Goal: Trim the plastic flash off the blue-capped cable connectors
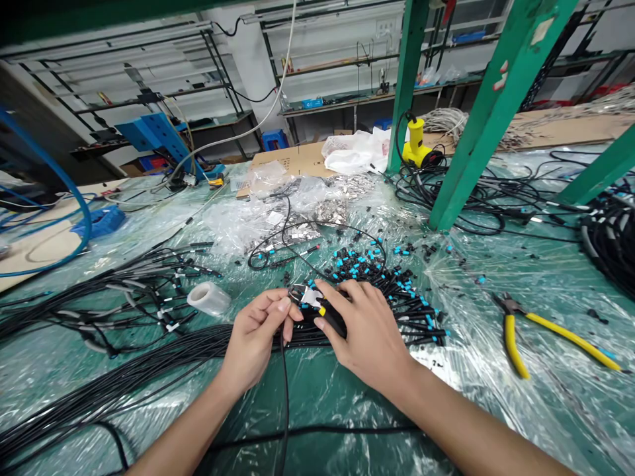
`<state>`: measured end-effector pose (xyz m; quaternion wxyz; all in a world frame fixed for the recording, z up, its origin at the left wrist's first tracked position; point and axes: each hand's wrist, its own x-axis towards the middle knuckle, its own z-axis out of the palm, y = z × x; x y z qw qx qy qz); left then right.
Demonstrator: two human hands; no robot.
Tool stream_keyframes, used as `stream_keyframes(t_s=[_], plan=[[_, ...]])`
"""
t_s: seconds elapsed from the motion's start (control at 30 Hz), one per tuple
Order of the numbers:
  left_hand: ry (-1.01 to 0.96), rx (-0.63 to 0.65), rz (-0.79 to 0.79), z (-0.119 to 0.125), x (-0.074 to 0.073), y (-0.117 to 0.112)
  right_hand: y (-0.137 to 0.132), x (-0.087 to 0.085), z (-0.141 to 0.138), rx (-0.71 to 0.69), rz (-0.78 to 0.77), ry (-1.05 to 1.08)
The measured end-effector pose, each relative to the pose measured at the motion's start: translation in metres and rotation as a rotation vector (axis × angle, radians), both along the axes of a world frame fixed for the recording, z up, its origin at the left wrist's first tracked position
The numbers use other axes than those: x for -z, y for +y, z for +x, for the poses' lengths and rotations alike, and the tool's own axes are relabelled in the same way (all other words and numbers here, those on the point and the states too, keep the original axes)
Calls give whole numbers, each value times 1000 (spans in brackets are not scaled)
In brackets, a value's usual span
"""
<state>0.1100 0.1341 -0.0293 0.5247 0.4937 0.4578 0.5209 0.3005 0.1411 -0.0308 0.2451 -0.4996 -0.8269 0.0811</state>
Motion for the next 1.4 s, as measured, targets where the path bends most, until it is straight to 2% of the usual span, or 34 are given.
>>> stream_keyframes(t_s=[0.4, 0.73, 0.9, 1.07, 1.23, 1.4], plan=[[-29, -2, -20, 6, 3, -4, -4, 5, -4, 25, 43, -51], [-20, 16, 22, 4, 4, -1, -5, 3, -4, 11, -46, -65], [35, 11, 46, 0, 3, 1, -6, -3, -3, -19, -238, 39], [45, 9, 55, -4, 2, 3, -6, -9, -5, -139, -442, 331], [6, 12, 49, -7, 3, 5, -5, -15, -6, -286, -772, 656], [-41, 40, 32, -9, 3, 6, -2, -21, -3, -405, -1040, 832]])
